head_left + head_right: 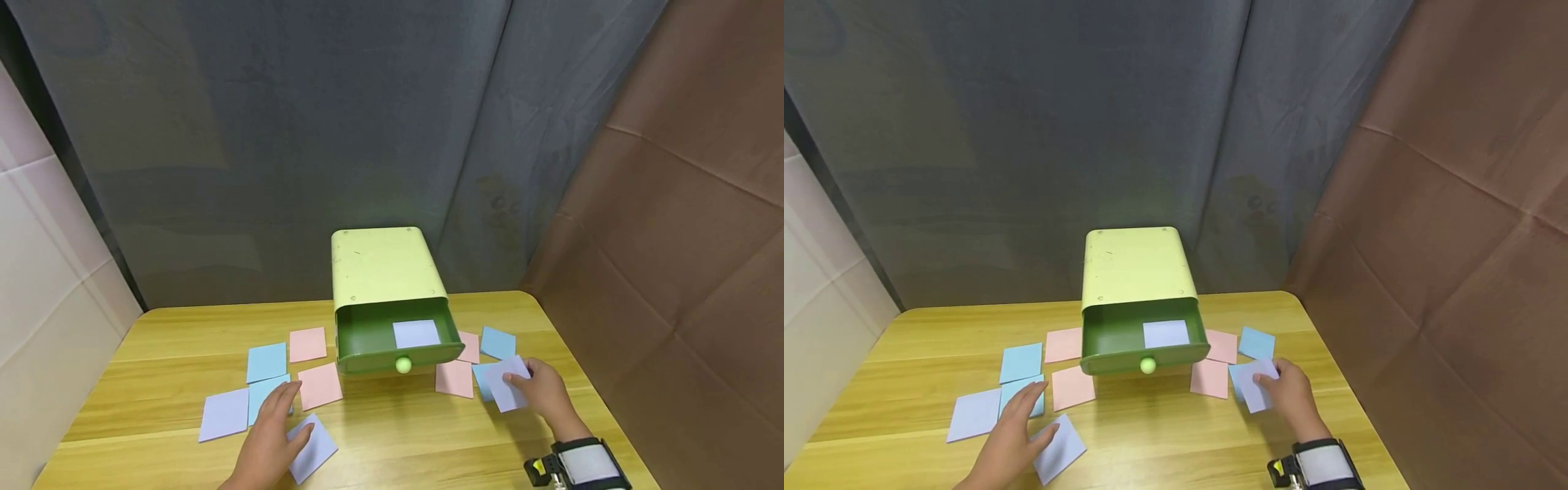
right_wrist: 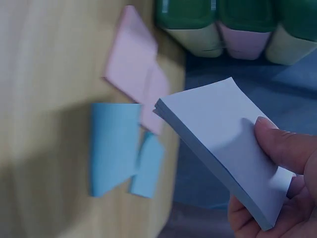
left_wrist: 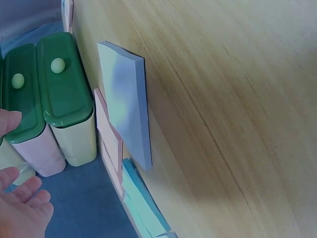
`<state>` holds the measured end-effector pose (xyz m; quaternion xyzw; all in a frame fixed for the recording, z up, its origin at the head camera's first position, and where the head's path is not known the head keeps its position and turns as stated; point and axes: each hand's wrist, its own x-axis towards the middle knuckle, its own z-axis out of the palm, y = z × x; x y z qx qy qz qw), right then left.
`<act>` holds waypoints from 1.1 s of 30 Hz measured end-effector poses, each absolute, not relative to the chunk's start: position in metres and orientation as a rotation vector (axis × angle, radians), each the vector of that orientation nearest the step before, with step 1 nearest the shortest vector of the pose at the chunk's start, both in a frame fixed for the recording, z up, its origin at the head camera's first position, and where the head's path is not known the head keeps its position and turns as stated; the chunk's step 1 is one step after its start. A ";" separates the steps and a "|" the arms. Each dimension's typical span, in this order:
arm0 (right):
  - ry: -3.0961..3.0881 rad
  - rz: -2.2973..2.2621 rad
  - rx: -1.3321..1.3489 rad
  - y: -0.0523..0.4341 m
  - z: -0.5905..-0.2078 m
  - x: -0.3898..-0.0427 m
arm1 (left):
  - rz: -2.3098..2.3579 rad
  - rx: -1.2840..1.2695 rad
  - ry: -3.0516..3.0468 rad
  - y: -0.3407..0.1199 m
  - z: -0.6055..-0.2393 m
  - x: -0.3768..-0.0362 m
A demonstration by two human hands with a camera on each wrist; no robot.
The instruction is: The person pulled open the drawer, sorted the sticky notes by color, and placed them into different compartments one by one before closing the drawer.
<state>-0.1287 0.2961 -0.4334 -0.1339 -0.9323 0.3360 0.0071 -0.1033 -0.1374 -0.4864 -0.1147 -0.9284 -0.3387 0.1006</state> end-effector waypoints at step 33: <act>-2.761 0.828 -0.049 0.246 -0.328 -0.149 | -0.953 -0.353 -2.687 -0.140 -0.488 -0.101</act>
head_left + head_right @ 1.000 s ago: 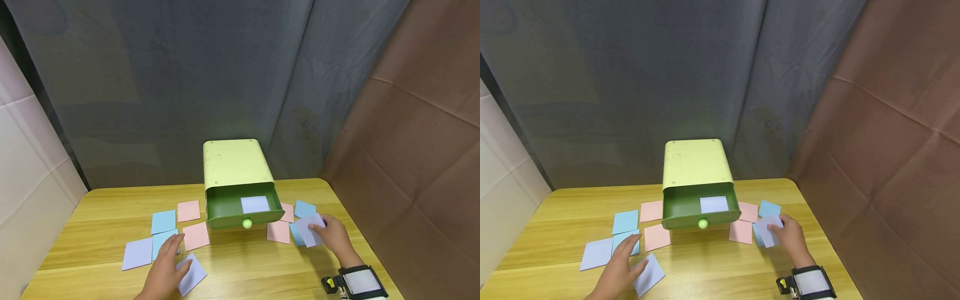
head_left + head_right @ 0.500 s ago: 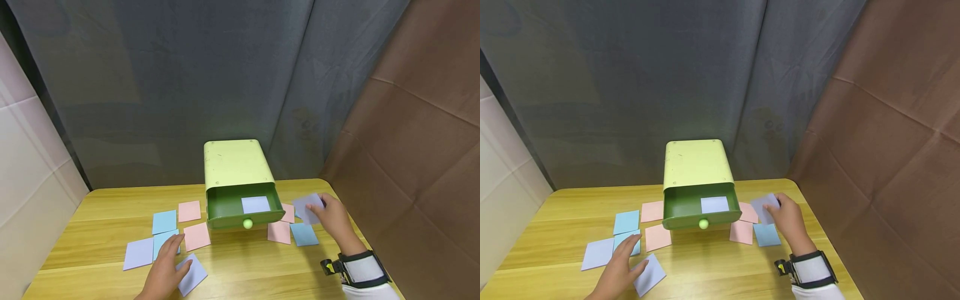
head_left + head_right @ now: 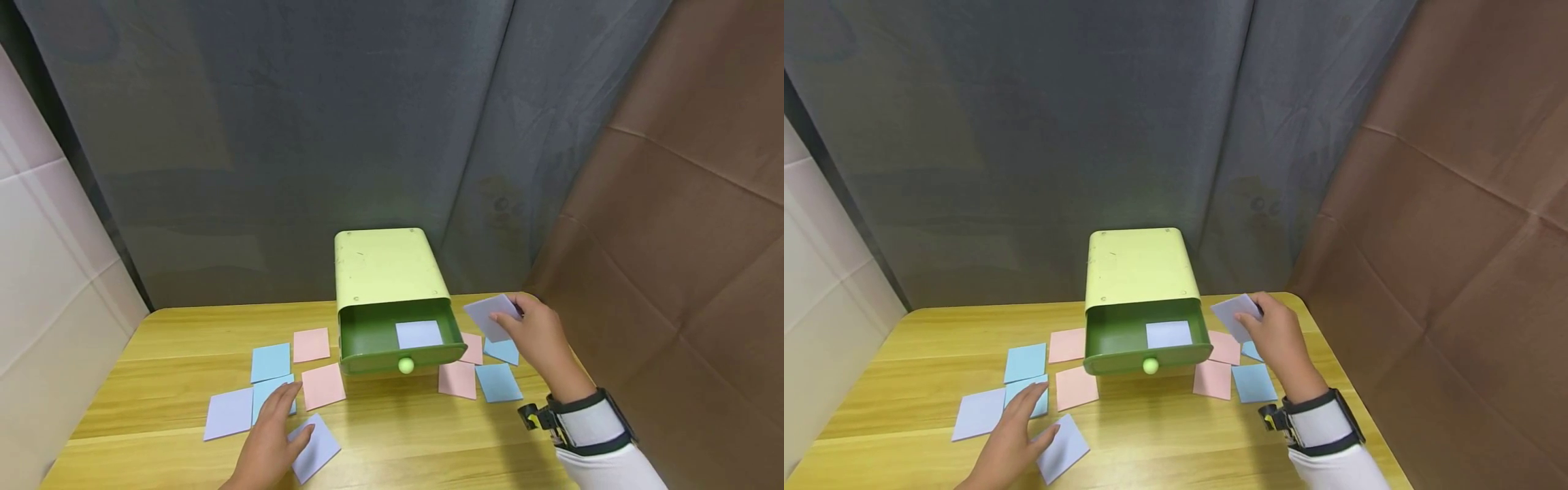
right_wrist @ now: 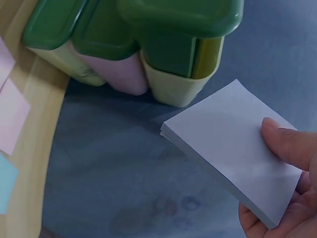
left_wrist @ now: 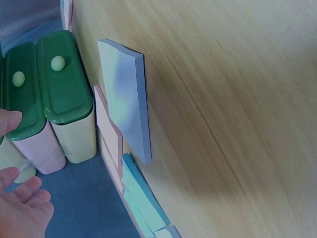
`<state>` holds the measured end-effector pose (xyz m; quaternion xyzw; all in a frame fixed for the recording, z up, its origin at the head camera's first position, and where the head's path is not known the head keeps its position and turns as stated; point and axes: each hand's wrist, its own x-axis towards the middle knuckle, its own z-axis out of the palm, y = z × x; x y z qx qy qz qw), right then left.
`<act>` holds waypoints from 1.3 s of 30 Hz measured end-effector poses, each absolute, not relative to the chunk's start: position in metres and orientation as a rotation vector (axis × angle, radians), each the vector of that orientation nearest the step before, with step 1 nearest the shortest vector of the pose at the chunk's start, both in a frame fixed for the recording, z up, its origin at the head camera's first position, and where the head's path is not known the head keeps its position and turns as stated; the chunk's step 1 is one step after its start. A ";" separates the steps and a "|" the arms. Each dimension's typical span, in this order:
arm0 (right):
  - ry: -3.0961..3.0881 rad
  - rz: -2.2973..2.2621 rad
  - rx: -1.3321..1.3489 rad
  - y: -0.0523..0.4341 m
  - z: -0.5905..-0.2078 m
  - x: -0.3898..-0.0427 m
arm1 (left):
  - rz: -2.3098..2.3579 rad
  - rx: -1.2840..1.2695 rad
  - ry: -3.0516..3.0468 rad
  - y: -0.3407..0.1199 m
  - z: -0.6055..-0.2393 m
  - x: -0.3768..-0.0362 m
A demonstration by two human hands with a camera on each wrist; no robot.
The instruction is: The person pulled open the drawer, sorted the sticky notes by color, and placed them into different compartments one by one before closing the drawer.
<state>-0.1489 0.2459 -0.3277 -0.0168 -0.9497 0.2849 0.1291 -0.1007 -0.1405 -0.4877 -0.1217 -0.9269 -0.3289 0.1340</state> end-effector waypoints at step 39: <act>-2.915 0.701 0.678 0.189 -0.326 -0.177 | -0.951 -0.341 -2.631 -0.146 -0.492 -0.098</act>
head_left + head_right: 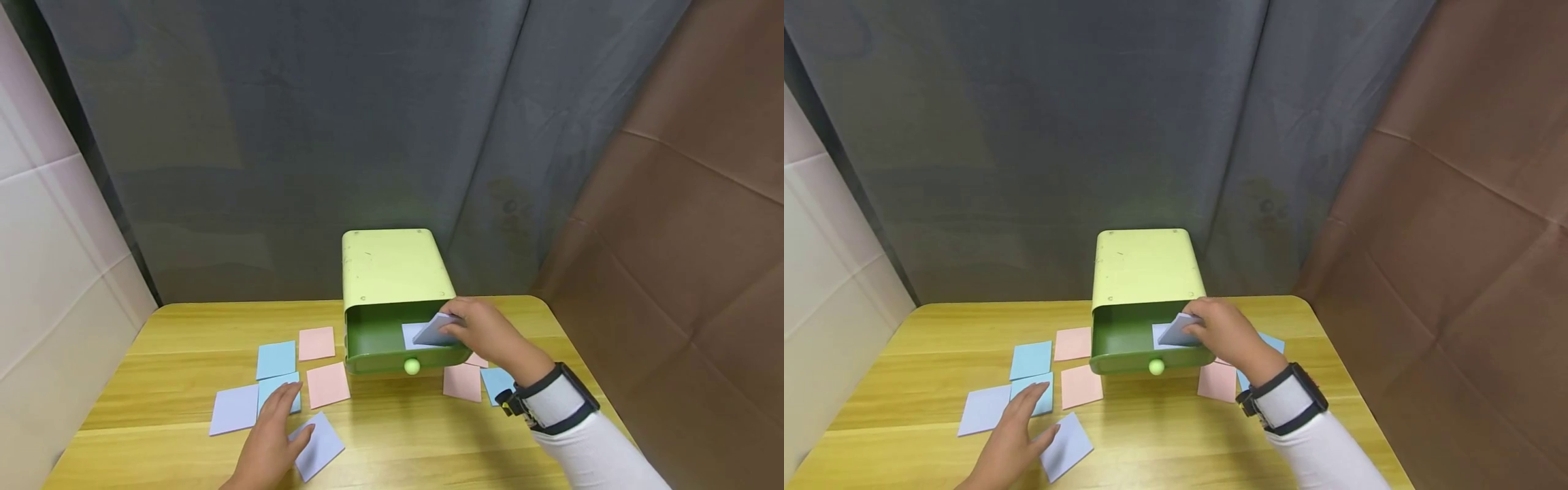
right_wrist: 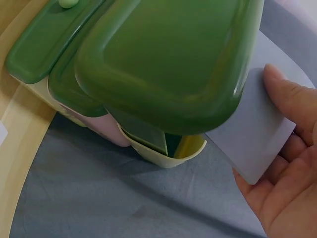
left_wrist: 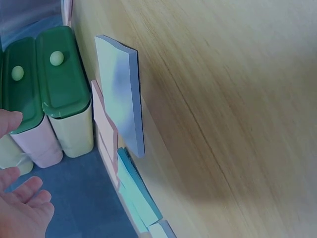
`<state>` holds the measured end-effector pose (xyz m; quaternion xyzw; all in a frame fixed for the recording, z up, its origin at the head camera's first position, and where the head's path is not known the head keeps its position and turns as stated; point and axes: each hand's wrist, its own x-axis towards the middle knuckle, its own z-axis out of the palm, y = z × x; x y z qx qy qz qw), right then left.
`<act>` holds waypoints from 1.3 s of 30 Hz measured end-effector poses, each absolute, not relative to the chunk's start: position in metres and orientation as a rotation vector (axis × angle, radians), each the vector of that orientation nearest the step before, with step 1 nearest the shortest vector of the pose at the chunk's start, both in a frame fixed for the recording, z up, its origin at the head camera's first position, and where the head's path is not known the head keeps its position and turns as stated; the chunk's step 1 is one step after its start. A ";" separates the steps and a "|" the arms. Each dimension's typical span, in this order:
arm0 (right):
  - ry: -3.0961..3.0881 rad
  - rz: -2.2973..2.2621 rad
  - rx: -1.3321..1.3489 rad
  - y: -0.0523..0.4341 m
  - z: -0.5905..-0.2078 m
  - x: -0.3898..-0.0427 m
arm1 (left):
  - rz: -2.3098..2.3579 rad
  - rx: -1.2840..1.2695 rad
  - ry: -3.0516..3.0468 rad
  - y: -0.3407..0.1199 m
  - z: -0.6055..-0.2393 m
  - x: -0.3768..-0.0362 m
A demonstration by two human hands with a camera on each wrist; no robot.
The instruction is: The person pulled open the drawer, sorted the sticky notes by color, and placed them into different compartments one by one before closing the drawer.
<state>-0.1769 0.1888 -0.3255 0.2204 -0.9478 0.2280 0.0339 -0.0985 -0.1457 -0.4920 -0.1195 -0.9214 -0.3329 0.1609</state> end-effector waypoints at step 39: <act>-3.122 0.520 0.792 0.171 -0.337 -0.197 | -0.978 -0.303 -2.687 -0.144 -0.493 -0.094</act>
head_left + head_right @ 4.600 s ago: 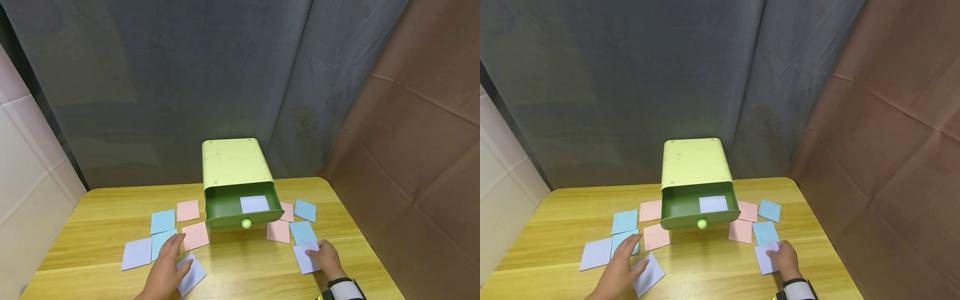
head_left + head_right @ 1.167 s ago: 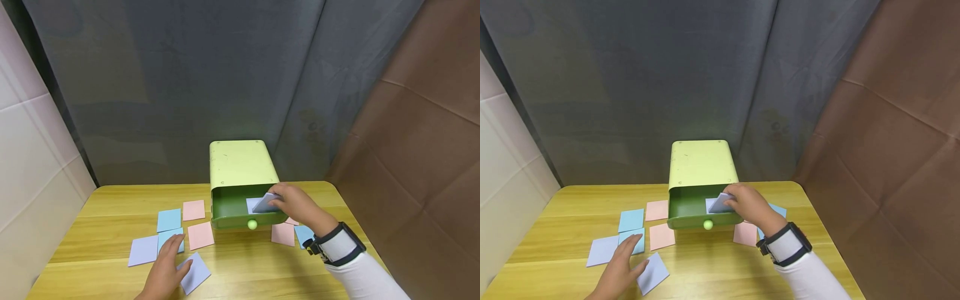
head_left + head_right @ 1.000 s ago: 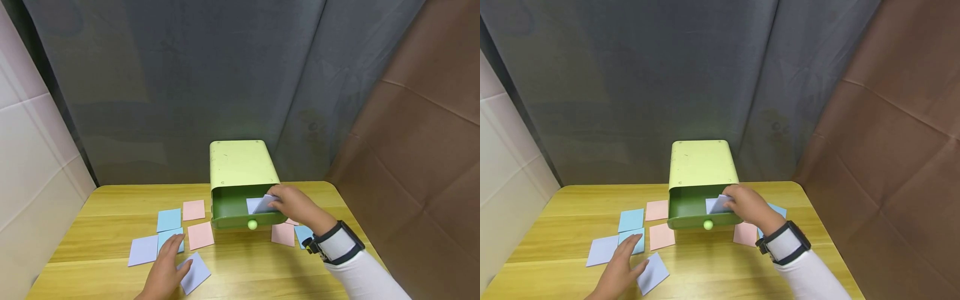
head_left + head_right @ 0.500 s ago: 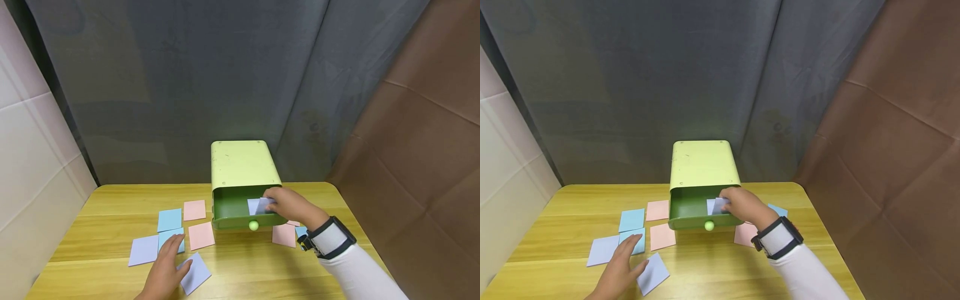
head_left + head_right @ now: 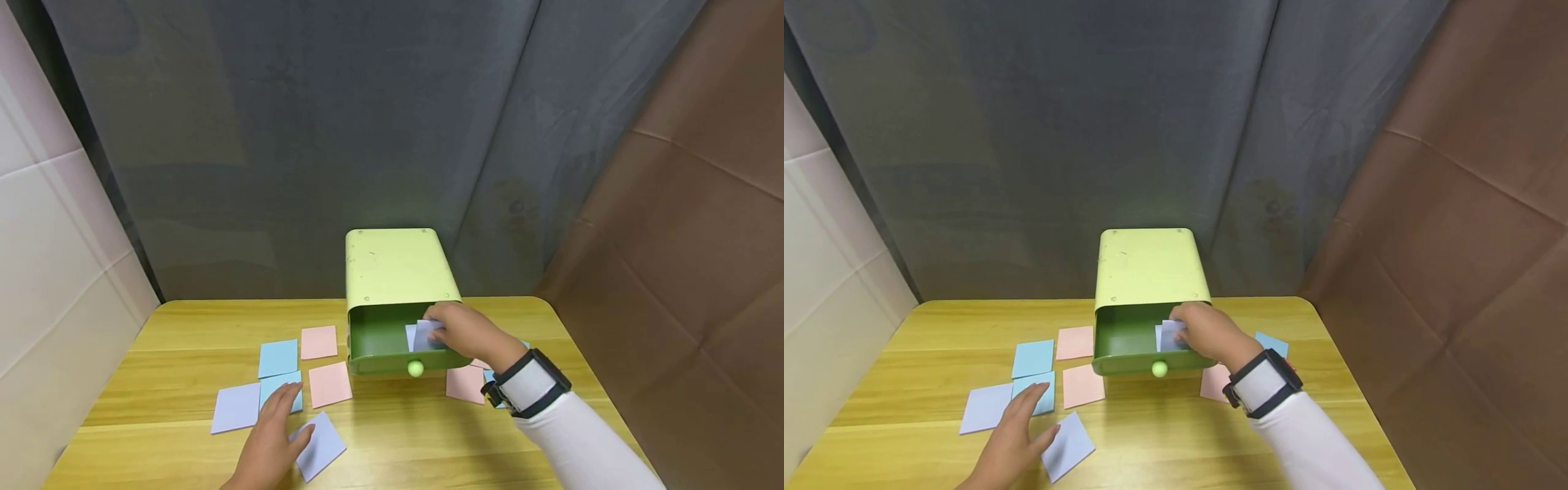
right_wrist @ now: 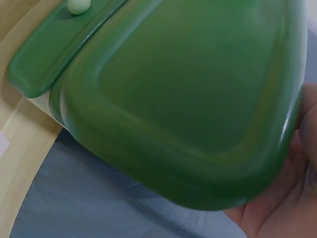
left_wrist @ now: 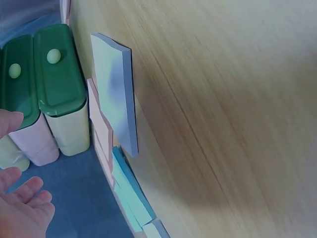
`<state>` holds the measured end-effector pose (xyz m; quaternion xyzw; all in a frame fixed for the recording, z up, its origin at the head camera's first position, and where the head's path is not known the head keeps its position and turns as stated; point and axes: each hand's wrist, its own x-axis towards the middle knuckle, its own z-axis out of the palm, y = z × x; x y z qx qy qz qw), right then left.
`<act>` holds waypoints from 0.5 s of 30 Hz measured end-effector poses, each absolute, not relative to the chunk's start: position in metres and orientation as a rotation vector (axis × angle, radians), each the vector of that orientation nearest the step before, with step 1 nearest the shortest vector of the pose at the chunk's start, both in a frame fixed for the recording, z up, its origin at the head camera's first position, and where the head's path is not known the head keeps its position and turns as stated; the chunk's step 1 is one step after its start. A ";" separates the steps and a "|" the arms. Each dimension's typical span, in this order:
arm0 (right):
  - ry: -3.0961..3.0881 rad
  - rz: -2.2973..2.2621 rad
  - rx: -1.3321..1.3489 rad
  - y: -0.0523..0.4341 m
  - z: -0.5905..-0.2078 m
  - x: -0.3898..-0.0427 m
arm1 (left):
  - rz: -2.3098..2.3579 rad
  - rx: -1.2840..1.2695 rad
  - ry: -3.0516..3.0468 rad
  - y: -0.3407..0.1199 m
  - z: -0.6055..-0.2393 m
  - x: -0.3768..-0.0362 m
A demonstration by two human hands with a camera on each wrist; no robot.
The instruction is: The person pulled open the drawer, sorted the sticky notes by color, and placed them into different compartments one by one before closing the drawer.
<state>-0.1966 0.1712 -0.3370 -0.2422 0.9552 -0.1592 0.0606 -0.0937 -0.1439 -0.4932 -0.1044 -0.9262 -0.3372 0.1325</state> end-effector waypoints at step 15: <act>3.011 -0.371 -0.756 0.168 -0.339 -0.195 | -0.961 -0.324 -2.648 -0.145 -0.492 -0.093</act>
